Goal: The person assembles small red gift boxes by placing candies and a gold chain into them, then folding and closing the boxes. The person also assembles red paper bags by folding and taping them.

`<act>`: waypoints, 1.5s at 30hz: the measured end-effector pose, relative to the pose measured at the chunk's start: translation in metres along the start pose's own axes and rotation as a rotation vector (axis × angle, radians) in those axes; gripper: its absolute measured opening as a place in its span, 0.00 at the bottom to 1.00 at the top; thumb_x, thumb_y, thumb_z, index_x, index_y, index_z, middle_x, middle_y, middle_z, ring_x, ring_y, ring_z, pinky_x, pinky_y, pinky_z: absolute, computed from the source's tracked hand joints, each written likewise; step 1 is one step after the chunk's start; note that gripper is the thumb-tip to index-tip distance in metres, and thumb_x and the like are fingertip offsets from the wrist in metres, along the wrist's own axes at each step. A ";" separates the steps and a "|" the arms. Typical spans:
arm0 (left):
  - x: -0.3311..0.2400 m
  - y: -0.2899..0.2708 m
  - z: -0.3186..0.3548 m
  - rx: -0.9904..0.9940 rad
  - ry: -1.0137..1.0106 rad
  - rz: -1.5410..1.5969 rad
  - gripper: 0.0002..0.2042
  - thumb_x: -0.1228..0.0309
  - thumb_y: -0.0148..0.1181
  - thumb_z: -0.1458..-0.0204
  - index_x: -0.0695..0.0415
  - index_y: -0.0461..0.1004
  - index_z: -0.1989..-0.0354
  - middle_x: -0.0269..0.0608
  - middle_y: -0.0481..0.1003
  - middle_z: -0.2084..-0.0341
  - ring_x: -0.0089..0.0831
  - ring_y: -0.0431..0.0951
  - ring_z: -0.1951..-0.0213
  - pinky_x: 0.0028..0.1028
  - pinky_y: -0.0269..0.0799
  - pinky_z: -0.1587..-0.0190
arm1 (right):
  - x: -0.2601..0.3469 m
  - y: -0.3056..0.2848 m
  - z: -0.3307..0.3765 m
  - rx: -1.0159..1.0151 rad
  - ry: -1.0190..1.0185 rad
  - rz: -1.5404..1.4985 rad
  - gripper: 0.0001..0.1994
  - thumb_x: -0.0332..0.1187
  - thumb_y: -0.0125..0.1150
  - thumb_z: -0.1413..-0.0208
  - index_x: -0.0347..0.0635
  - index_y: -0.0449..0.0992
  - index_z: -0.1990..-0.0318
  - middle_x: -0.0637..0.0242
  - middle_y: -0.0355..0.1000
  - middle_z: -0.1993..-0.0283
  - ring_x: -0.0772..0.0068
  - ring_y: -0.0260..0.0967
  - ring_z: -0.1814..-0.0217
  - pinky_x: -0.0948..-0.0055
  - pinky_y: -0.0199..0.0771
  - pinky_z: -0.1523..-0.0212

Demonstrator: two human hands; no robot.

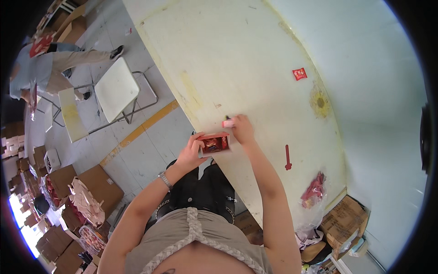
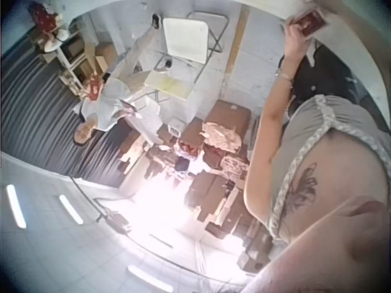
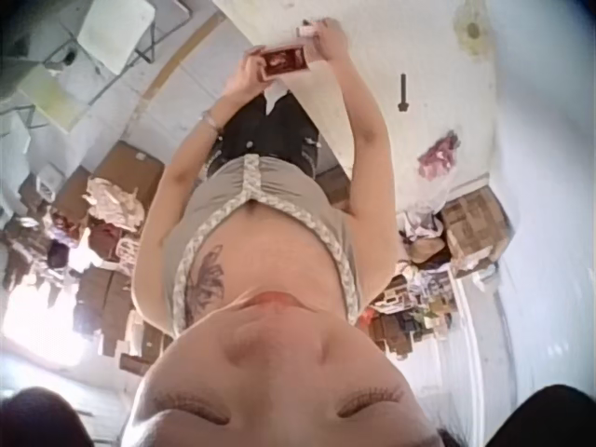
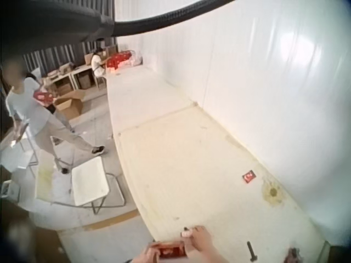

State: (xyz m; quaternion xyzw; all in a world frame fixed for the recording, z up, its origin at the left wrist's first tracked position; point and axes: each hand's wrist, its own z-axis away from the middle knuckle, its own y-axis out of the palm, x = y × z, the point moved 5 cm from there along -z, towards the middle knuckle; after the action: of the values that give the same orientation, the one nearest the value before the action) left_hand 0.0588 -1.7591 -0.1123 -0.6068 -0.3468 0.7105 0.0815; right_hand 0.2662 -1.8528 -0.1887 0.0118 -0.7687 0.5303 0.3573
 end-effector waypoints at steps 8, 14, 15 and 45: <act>-0.002 0.023 -0.020 -0.076 0.109 0.083 0.26 0.77 0.70 0.66 0.57 0.59 0.59 0.48 0.60 0.42 0.45 0.70 0.49 0.34 0.72 0.53 | 0.127 -0.107 0.028 -0.039 -0.112 -0.096 0.17 0.25 0.63 0.62 0.39 0.69 0.60 0.58 0.68 0.59 0.57 0.68 0.59 0.65 0.73 0.63; -0.016 0.034 -0.031 0.071 0.178 0.024 0.27 0.75 0.70 0.64 0.57 0.60 0.55 0.49 0.60 0.42 0.43 0.67 0.43 0.33 0.72 0.50 | 0.125 -0.106 0.028 0.101 0.125 0.180 0.25 0.36 0.67 0.60 0.41 0.67 0.53 0.59 0.66 0.52 0.60 0.70 0.56 0.65 0.73 0.64; -0.012 0.036 -0.033 0.050 0.175 0.020 0.27 0.74 0.70 0.64 0.58 0.60 0.55 0.48 0.61 0.42 0.41 0.68 0.45 0.32 0.73 0.52 | 0.125 -0.101 0.032 0.092 0.049 0.175 0.25 0.38 0.68 0.61 0.41 0.68 0.53 0.59 0.66 0.52 0.61 0.70 0.55 0.65 0.72 0.61; -0.149 -0.086 0.019 0.348 0.022 0.810 0.10 0.70 0.57 0.45 0.61 0.66 0.60 0.39 0.63 0.55 0.24 0.66 0.54 0.25 0.62 0.51 | 0.231 -0.172 0.137 -0.668 0.410 -1.054 0.09 0.29 0.59 0.45 0.35 0.66 0.62 0.58 0.63 0.49 0.69 0.63 0.49 0.72 0.63 0.48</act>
State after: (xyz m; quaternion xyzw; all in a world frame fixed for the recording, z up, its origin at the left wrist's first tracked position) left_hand 0.0528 -1.7823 0.0584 -0.6787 0.0449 0.7264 -0.0987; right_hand 0.0887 -1.9568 0.0549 0.1738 -0.6997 0.0085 0.6930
